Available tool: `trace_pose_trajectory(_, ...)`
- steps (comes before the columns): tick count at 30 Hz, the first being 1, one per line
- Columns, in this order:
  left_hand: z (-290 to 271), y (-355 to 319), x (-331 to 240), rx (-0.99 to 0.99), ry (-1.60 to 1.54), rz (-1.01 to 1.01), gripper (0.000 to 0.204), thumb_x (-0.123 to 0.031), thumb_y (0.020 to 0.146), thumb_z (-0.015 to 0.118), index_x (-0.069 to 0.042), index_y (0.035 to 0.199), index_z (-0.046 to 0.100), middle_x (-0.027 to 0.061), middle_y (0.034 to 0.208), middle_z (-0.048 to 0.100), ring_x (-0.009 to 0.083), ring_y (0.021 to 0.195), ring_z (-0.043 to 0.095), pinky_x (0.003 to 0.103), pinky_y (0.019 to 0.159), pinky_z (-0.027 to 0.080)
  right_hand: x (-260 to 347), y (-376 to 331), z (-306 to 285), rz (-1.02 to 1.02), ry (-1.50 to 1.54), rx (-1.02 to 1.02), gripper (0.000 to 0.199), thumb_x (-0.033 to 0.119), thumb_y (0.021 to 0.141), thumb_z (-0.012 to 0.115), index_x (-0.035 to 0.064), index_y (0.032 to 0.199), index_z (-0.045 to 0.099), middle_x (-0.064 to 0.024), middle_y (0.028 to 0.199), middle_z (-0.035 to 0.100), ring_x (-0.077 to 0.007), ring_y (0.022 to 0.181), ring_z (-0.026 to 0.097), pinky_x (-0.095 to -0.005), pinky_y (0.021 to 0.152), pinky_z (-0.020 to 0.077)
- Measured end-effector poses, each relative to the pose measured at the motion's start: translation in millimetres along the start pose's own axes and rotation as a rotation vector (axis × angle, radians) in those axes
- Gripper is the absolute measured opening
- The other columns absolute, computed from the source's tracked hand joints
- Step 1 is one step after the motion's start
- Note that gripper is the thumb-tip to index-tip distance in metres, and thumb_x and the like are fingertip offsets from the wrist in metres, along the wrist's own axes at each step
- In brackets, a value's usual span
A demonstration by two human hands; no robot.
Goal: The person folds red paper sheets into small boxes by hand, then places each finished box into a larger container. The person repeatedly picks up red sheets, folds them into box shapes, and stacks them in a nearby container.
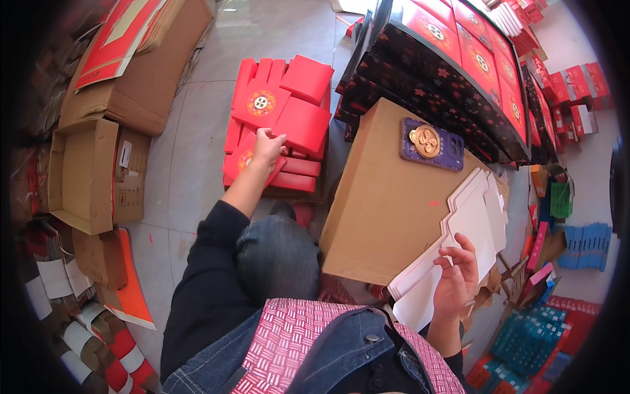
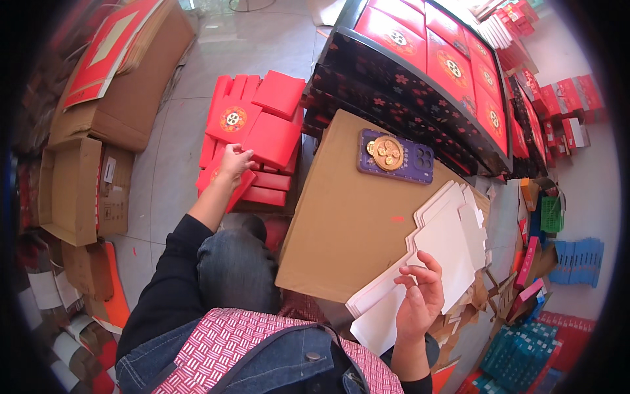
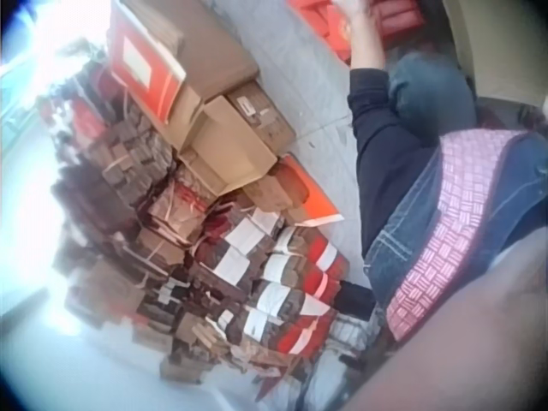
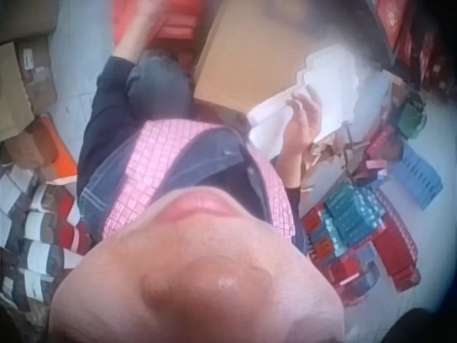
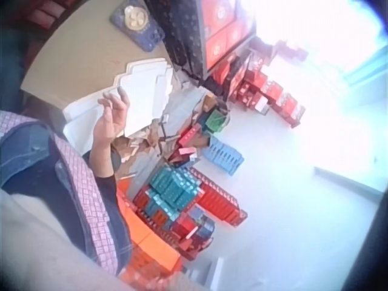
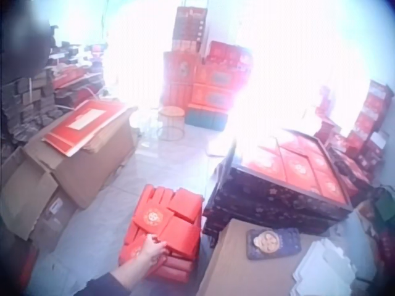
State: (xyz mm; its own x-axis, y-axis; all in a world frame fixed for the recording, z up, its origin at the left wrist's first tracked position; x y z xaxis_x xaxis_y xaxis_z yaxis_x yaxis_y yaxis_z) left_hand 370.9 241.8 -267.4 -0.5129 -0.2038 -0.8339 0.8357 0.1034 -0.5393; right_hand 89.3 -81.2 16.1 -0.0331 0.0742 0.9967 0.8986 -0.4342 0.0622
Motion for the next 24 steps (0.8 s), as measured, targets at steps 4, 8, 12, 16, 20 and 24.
trace_pose_trajectory(4, -20, -4, -10, -0.032, 0.129, 0.262, 0.043, -0.001, 0.086, 0.062, 0.002, 0.125, 0.045, 0.0156, 0.118, 0.051, 0.0201, 0.101, 0.058, 0.031, 0.084, 0.053, 3, -9, -13, -0.028, -0.022, 0.014, 0.025, 0.01, 0.083, 0.057, -0.0031, 0.105, 0.059, -0.0193, 0.13, 0.044, -0.0219, 0.104, 0.058, -0.0309, 0.079, 0.0509)
trace_pose_trajectory(8, -11, -98, -72, 0.253, 0.053, 0.348, 0.035, -0.01, 0.089, 0.062, 0.004, 0.119, 0.051, 0.0113, 0.109, 0.058, 0.0145, 0.091, 0.059, 0.026, 0.082, 0.05, 9, -30, -44, 0.048, -0.269, -0.084, 0.028, 0.008, 0.08, 0.065, -0.0021, 0.106, 0.059, -0.0167, 0.129, 0.048, -0.0246, 0.11, 0.055, -0.0335, 0.085, 0.049)
trace_pose_trajectory(12, -7, -180, -107, 0.468, 0.357, 0.478, 0.029, -0.015, 0.092, 0.06, 0.003, 0.115, 0.057, 0.0084, 0.105, 0.063, 0.0135, 0.094, 0.061, 0.027, 0.081, 0.05, 21, -73, -37, -0.266, -1.076, 0.28, 0.06, 0.022, 0.068, 0.078, 0.0012, 0.12, 0.057, -0.0179, 0.132, 0.048, -0.0355, 0.122, 0.047, -0.0427, 0.098, 0.0404)
trace_pose_trajectory(16, -3, -236, -115, 0.327, 0.692, 0.67, 0.024, -0.016, 0.093, 0.059, 0.001, 0.109, 0.062, 0.0086, 0.098, 0.067, 0.0147, 0.093, 0.064, 0.027, 0.079, 0.05, 7, -115, -38, -0.262, -1.197, 0.2, 0.074, 0.043, 0.07, 0.076, 0.0012, 0.126, 0.052, -0.017, 0.139, 0.043, -0.0378, 0.134, 0.035, -0.0537, 0.108, 0.0282)
trace_pose_trajectory(20, 39, -314, -109, 0.476, 0.546, 0.958, 0.018, -0.008, 0.089, 0.062, 0.002, 0.104, 0.064, 0.0103, 0.106, 0.066, 0.0156, 0.095, 0.063, 0.028, 0.084, 0.05, 17, -138, -35, -0.348, -1.198, 0.209, 0.067, 0.043, 0.068, 0.078, 0.0039, 0.119, 0.058, -0.0165, 0.137, 0.046, -0.0363, 0.131, 0.039, -0.0509, 0.107, 0.0324)
trace_pose_trajectory(24, 63, -352, -81, 0.629, 0.555, 0.908, 0.016, -0.004, 0.085, 0.064, 0.003, 0.099, 0.065, 0.0131, 0.107, 0.065, 0.0178, 0.094, 0.064, 0.028, 0.084, 0.05, 28, -157, -30, -0.501, -1.095, 0.248, 0.045, 0.032, 0.068, 0.077, 0.0063, 0.103, 0.063, -0.011, 0.122, 0.055, -0.0299, 0.119, 0.049, -0.0456, 0.097, 0.0391)
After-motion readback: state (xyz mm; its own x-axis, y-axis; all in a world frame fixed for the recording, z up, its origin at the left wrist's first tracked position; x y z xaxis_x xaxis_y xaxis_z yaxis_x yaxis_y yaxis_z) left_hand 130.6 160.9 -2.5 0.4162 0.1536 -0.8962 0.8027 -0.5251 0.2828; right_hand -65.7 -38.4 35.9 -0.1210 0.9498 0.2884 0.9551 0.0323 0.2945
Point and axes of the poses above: each hand's wrist, its own y-axis towards the middle knuckle, its own z-axis out of the palm, x = y × z, the point moved 6 cm from there along y, towards the middle knuckle
